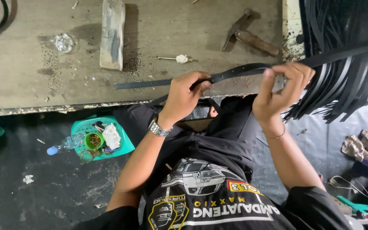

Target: The person aligns a black leather belt strip with a metal buckle plate on a workbench, uses a pencil to mark hole positions, and then uses a hammer and punch to create holes in the leather. The person then places a metal rivet into the hole and hammers it to secure the buckle.

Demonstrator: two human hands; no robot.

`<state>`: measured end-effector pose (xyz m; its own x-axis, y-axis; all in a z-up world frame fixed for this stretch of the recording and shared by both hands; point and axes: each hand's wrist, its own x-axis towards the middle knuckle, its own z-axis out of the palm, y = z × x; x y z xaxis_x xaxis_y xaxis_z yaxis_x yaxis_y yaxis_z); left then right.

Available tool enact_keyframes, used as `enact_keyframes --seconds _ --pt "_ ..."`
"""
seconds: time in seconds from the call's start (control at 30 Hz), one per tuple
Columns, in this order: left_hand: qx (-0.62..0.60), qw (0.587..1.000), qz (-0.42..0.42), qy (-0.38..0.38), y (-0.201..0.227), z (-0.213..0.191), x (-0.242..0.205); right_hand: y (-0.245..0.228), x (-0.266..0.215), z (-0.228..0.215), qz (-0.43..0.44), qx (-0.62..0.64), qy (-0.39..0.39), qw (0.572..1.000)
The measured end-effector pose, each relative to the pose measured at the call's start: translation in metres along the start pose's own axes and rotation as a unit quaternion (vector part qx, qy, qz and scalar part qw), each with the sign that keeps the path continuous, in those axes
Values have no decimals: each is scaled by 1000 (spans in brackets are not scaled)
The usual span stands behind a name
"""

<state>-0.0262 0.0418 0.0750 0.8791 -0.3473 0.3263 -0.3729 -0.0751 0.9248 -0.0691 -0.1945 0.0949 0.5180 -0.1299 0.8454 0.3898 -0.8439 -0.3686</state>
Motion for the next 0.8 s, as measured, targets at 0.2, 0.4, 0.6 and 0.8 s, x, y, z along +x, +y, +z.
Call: enact_keyframes --seconds 0.2,0.4,0.6,0.8 --pt "-12 1000 0 5 21 19 -2 -54 -1 8 448 378 -70 807" --pt "-74 996 0 -52 44 21 -10 -60 56 -6 419 404 -44 812" --pt "-349 929 -108 -47 51 21 23 -95 96 -5 345 432 -207 807" --pt "-466 878 -64 -87 102 -45 64 -104 102 -2 270 315 -437 798"
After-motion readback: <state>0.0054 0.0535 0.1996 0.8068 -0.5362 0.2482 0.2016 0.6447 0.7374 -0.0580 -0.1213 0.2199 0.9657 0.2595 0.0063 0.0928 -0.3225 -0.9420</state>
